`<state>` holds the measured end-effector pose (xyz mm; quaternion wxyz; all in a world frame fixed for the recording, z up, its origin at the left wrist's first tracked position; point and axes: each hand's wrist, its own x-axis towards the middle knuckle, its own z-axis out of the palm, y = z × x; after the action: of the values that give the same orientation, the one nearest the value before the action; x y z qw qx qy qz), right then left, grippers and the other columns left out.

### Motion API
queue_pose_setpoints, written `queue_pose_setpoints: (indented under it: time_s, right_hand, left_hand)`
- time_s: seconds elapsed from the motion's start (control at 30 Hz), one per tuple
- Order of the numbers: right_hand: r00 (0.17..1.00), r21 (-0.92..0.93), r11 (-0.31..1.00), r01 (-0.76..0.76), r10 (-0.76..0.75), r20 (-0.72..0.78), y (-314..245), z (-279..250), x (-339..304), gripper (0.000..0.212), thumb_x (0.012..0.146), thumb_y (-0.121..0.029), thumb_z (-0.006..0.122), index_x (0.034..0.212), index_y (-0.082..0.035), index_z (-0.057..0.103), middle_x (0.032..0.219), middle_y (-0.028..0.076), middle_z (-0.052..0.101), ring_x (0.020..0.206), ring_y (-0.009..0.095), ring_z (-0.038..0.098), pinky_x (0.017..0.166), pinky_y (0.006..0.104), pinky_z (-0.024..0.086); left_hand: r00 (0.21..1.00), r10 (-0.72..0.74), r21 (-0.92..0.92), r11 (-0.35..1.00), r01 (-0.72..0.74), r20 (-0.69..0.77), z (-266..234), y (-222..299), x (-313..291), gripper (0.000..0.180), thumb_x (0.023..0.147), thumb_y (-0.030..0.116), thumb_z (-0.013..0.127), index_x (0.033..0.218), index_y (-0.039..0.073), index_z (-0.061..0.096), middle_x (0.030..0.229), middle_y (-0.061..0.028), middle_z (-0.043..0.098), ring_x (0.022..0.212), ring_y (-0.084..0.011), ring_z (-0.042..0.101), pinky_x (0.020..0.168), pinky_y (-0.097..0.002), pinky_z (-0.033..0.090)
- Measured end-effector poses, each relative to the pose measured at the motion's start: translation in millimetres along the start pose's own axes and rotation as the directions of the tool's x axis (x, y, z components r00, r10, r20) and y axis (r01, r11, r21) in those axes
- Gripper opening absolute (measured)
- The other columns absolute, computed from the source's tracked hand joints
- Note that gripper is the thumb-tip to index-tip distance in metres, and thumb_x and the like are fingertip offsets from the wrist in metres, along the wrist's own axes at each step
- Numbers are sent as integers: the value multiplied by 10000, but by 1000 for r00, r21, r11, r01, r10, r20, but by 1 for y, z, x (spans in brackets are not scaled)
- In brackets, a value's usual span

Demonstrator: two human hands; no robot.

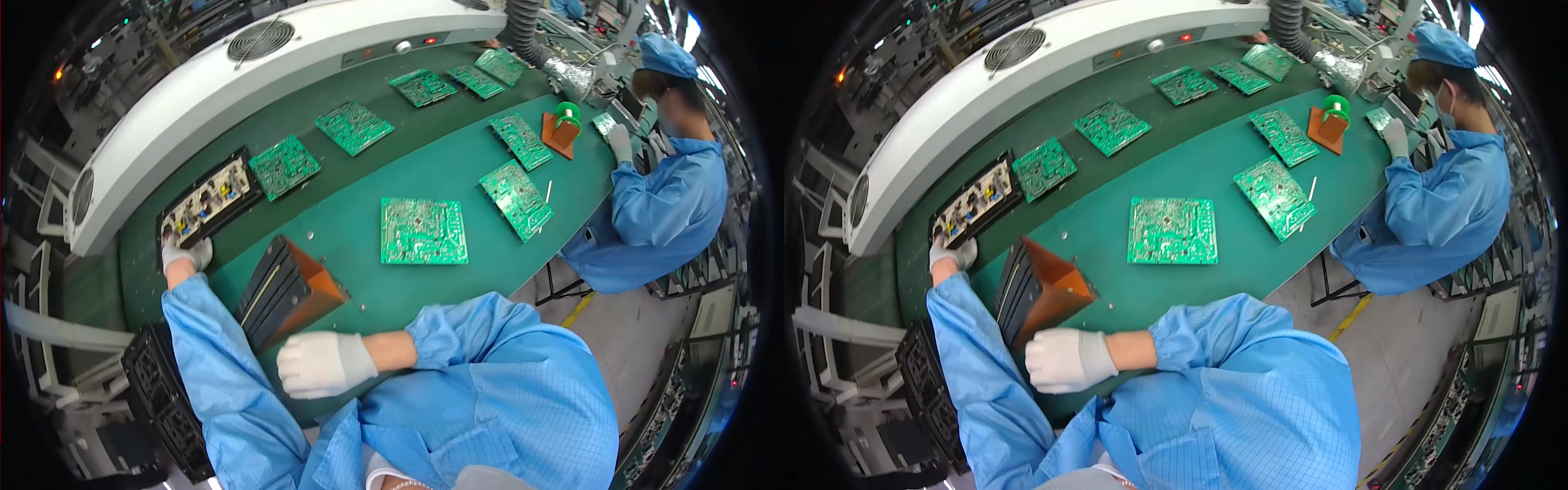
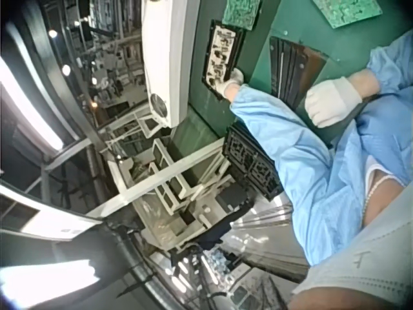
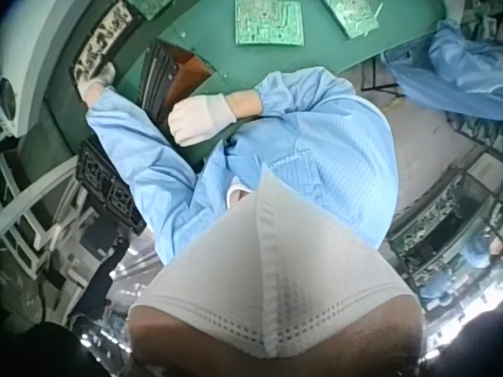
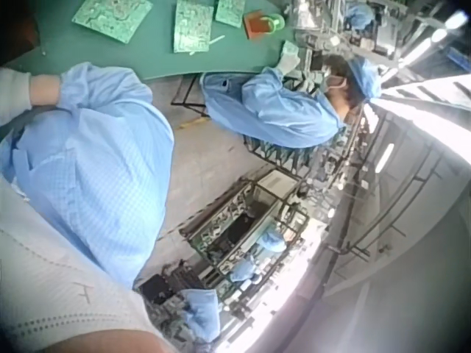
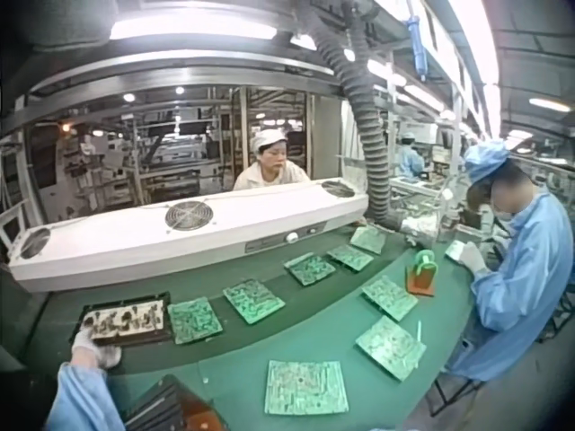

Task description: Organizing and inspecting printed circuit boards on an electronics assembly line.

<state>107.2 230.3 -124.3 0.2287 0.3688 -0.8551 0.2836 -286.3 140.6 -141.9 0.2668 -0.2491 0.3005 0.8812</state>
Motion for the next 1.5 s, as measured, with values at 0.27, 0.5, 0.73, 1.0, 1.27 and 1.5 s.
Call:
queue_pose_setpoints:
  time_s: [0.27,0.5,0.73,1.0,1.27,1.5]
  right_hand:
    - [997,-15,999,-43,44,69,5,36,-23,246,838,-276,597,678,-90,616,726,66,582,786,261,582,721,384,467]
    - [994,-5,996,-87,87,73,7,35,-22,245,839,-268,593,679,-88,640,719,67,598,782,267,592,731,387,473]
    - [998,-23,998,-51,52,40,6,38,-23,234,856,-268,594,698,-97,580,745,63,558,783,266,569,714,390,465]
    - [983,-67,993,-102,111,148,-5,17,-14,250,829,-275,584,727,-70,682,754,94,646,804,287,620,734,412,490]
    - [961,-26,999,-43,49,271,-2,7,-8,227,807,-254,559,655,-100,629,701,132,600,724,320,616,639,457,503]
    - [988,20,999,-40,36,149,-7,5,-11,97,841,-166,677,881,-82,652,912,70,626,886,275,603,813,390,483]
  left_hand:
    - [982,159,131,981,-145,-104,-16,21,79,222,951,145,563,1113,11,633,1180,-122,673,1095,-313,630,930,-507,558]
    - [980,199,195,962,-190,-23,-17,44,82,223,916,133,593,1051,-44,608,1144,-182,655,1068,-340,639,936,-466,580]
    - [967,244,114,961,-252,73,2,77,7,201,933,102,551,1014,-68,621,1078,-167,678,989,-308,679,942,-416,590]
    - [923,364,60,926,-373,121,-12,54,-110,251,935,84,549,1081,-105,629,1148,-189,669,1076,-297,650,1001,-409,550]
    - [702,283,348,711,-611,654,-55,-2,-236,292,982,200,569,1206,22,625,1368,-163,567,1264,-183,528,1069,-348,439]
    - [725,529,-53,822,-567,441,-91,-25,-364,265,920,43,572,1180,-8,557,1163,-246,616,1026,-370,650,888,-463,586]
